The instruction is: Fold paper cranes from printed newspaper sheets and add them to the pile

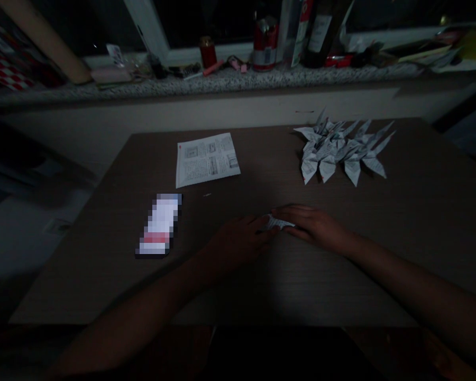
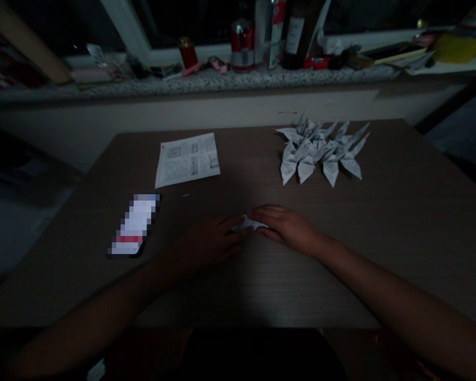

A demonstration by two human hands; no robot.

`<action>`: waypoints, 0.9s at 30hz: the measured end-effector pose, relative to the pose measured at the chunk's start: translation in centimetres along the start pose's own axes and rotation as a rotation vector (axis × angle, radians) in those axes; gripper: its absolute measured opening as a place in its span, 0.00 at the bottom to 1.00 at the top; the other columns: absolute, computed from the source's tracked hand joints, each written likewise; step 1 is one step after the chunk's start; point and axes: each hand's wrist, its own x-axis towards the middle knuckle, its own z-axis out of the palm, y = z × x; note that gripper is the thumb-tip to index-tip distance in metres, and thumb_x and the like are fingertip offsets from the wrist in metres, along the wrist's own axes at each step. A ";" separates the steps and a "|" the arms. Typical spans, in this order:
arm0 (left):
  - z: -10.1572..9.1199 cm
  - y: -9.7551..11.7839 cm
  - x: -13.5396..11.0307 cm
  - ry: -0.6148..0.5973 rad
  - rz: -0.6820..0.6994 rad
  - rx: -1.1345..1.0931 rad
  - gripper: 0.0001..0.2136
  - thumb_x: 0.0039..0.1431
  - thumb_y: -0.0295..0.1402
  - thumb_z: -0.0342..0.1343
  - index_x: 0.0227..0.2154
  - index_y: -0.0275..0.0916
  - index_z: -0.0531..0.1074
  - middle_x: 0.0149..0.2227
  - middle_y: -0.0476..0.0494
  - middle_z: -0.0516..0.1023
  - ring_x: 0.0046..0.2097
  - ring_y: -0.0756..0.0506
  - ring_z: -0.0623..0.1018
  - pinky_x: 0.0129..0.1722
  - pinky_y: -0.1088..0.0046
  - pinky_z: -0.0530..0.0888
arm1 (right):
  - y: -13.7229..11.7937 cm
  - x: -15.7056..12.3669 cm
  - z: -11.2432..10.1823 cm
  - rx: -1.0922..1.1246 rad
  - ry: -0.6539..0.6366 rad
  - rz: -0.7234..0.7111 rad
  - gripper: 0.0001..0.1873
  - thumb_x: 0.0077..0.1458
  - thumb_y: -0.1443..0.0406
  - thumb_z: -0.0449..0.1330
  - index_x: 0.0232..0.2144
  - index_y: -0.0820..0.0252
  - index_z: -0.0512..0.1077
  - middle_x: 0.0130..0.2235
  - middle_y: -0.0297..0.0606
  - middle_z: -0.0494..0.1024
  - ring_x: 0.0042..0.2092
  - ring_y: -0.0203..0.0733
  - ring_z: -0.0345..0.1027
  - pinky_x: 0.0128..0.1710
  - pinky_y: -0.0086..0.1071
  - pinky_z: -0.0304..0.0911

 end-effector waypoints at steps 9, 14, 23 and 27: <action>0.4 -0.1 -0.1 0.033 -0.005 -0.011 0.20 0.75 0.38 0.49 0.66 0.46 0.66 0.64 0.40 0.71 0.59 0.37 0.75 0.56 0.55 0.73 | 0.0 0.0 0.1 0.016 -0.007 -0.016 0.23 0.69 0.66 0.58 0.64 0.53 0.70 0.60 0.50 0.76 0.61 0.51 0.71 0.58 0.50 0.71; 0.1 0.0 -0.1 0.037 -0.010 -0.030 0.20 0.76 0.39 0.48 0.67 0.47 0.65 0.65 0.39 0.70 0.60 0.37 0.74 0.56 0.55 0.72 | -0.1 0.0 0.2 0.042 -0.011 0.005 0.23 0.69 0.64 0.58 0.64 0.52 0.70 0.60 0.49 0.76 0.61 0.51 0.71 0.59 0.50 0.70; 0.3 0.0 0.0 0.029 -0.027 -0.010 0.20 0.76 0.39 0.47 0.67 0.49 0.65 0.66 0.38 0.69 0.61 0.37 0.74 0.56 0.54 0.72 | 0.4 -0.3 0.6 -0.069 -0.007 -0.012 0.25 0.68 0.66 0.58 0.66 0.56 0.67 0.63 0.52 0.75 0.62 0.54 0.71 0.59 0.51 0.72; 0.4 0.1 -0.1 0.034 -0.019 0.009 0.20 0.76 0.38 0.47 0.66 0.48 0.65 0.67 0.39 0.69 0.61 0.38 0.74 0.57 0.56 0.72 | -0.2 0.0 0.3 -0.116 -0.051 -0.012 0.25 0.68 0.68 0.57 0.65 0.59 0.68 0.63 0.53 0.74 0.62 0.56 0.71 0.58 0.52 0.73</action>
